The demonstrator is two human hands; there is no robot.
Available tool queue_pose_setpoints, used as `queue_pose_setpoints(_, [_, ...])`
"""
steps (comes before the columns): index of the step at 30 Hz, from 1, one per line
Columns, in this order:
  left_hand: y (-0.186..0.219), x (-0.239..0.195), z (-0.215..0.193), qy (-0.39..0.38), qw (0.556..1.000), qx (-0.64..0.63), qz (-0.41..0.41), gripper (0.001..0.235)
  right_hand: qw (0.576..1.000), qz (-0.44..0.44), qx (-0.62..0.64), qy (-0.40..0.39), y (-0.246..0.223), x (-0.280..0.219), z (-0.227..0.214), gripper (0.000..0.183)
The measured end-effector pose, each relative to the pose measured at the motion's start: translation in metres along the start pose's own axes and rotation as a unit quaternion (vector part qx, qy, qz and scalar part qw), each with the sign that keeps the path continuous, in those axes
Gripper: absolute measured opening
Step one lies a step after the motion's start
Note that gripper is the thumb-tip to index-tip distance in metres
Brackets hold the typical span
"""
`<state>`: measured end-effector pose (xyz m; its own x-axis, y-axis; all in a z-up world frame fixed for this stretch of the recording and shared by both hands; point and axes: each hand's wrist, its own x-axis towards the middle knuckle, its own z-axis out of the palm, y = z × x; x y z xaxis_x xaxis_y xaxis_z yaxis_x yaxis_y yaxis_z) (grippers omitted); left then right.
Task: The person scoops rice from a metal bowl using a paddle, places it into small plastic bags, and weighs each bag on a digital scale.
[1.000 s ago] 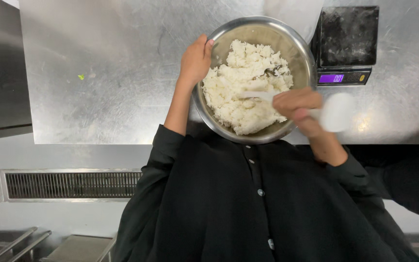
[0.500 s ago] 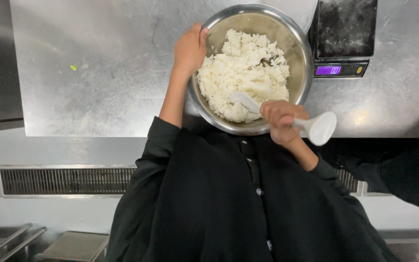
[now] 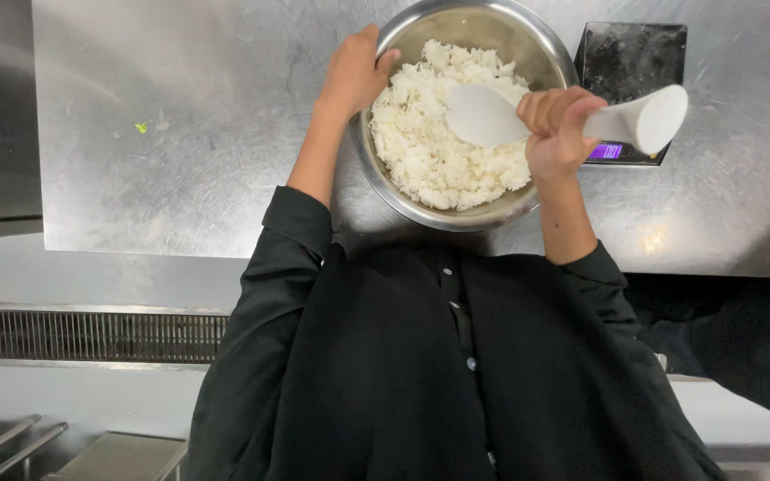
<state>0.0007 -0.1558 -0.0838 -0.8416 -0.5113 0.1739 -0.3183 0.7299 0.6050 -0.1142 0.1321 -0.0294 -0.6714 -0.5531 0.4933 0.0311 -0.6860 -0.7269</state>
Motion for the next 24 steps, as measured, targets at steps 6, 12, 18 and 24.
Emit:
queue_pose_setpoints(6, [0.007,0.021,0.008,-0.043,0.998,-0.003,0.050,0.034,0.998,0.039,-0.035,-0.039,0.005,0.023,0.000,0.057])
queue_pose_setpoints(12, [0.020,0.018,-0.006,-0.106,0.993,-0.021,0.051,0.040,0.993,-0.042,-0.101,-0.045,-0.066,0.024,-0.030,0.059])
queue_pose_setpoints(18, [0.029,0.002,-0.016,-0.100,0.994,0.002,0.044,0.035,0.995,0.055,-0.032,-0.083,0.005,-0.032,0.013,0.054])
queue_pose_setpoints(24, [0.023,-0.010,-0.021,-0.113,0.993,-0.002,0.039,0.035,0.934,-0.017,-0.183,-0.308,-0.045,-0.065,0.082,0.064])
